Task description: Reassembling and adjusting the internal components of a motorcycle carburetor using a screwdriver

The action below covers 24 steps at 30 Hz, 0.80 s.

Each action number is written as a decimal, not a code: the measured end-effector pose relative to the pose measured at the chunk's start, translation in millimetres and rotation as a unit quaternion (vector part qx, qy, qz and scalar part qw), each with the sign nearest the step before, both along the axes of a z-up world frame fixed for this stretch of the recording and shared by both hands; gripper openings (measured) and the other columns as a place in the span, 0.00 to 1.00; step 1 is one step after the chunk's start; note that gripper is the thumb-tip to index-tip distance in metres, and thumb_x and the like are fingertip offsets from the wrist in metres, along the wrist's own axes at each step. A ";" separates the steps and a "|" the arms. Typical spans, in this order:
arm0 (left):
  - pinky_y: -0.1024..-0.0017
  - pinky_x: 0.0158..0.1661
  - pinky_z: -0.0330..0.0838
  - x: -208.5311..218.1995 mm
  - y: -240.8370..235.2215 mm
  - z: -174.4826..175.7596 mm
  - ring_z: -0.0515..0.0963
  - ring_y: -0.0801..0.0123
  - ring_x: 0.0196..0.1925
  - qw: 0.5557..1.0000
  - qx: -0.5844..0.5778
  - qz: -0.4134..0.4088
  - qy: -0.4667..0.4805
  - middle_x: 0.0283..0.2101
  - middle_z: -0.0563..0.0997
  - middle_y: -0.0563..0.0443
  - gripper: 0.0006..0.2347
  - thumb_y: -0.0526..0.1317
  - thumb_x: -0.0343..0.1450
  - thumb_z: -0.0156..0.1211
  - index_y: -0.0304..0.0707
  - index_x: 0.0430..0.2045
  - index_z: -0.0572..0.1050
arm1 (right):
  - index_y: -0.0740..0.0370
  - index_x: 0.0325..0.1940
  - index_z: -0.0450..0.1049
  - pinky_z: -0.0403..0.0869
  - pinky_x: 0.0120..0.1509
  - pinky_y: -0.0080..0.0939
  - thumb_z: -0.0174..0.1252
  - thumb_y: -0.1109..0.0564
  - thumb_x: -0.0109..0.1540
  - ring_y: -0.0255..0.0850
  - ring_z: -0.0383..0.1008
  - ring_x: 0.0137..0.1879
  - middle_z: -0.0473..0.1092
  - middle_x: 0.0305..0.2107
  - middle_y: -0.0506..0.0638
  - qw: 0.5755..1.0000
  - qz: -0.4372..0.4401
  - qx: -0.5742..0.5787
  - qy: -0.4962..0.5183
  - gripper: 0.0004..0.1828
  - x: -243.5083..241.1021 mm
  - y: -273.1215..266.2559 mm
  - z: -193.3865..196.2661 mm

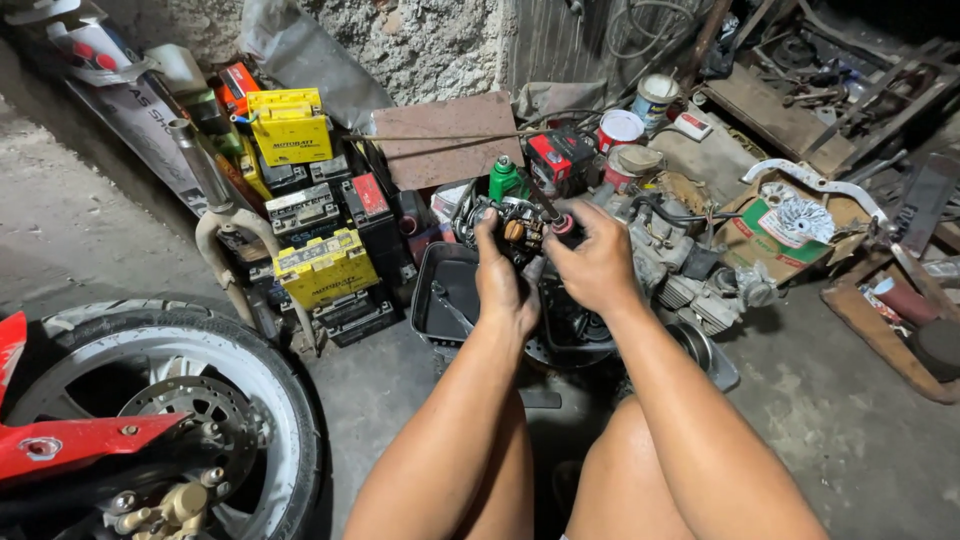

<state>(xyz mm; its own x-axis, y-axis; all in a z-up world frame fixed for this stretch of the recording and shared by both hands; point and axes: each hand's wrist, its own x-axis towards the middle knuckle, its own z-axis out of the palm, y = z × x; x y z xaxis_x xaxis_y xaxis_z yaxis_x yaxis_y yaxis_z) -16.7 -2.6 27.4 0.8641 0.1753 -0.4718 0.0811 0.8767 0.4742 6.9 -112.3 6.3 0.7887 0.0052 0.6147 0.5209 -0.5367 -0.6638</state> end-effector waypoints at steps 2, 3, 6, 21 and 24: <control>0.68 0.40 0.74 1.8 0.0 -2.5 0.73 0.62 0.41 1.000 -0.006 0.005 -0.002 0.39 0.73 0.47 0.24 0.55 0.60 0.70 0.37 0.40 0.74 | 0.58 0.38 0.80 0.75 0.45 0.53 0.68 0.63 0.56 0.59 0.78 0.41 0.75 0.28 0.58 1.000 0.003 0.007 0.000 0.08 -1.5 1.9 0.0; 0.68 0.40 0.75 3.0 -0.8 -3.5 0.74 0.62 0.40 1.000 -0.012 0.009 -0.004 0.39 0.73 0.46 0.23 0.55 0.60 0.70 0.37 0.39 0.74 | 0.57 0.38 0.80 0.74 0.45 0.52 0.68 0.62 0.56 0.57 0.78 0.40 0.75 0.28 0.57 1.000 0.005 0.013 -0.001 0.07 -2.1 2.1 0.3; 0.70 0.40 0.75 -1.5 -0.5 -0.9 0.74 0.64 0.40 1.000 0.000 0.000 -0.012 0.40 0.72 0.48 0.24 0.56 0.60 0.69 0.40 0.43 0.74 | 0.59 0.38 0.81 0.74 0.44 0.53 0.68 0.62 0.57 0.57 0.78 0.40 0.74 0.27 0.58 0.999 -0.012 0.029 0.010 0.06 -10.4 5.2 9.3; 0.74 0.38 0.73 -7.4 -10.5 -1.9 0.74 0.66 0.39 1.000 0.010 -0.021 -0.017 0.37 0.74 0.51 0.23 0.59 0.61 0.68 0.42 0.38 0.74 | 0.58 0.39 0.81 0.75 0.46 0.56 0.68 0.62 0.55 0.60 0.78 0.42 0.75 0.29 0.60 0.999 -0.017 0.004 0.032 0.09 -12.4 -12.7 1.4; 0.73 0.39 0.73 -10.4 -10.3 1.7 0.74 0.66 0.40 1.000 0.004 -0.020 -0.019 0.38 0.73 0.50 0.23 0.58 0.61 0.68 0.41 0.38 0.74 | 0.57 0.39 0.80 0.75 0.46 0.54 0.68 0.62 0.56 0.59 0.78 0.42 0.75 0.29 0.59 1.000 -0.013 -0.001 0.019 0.08 -12.3 -15.5 0.1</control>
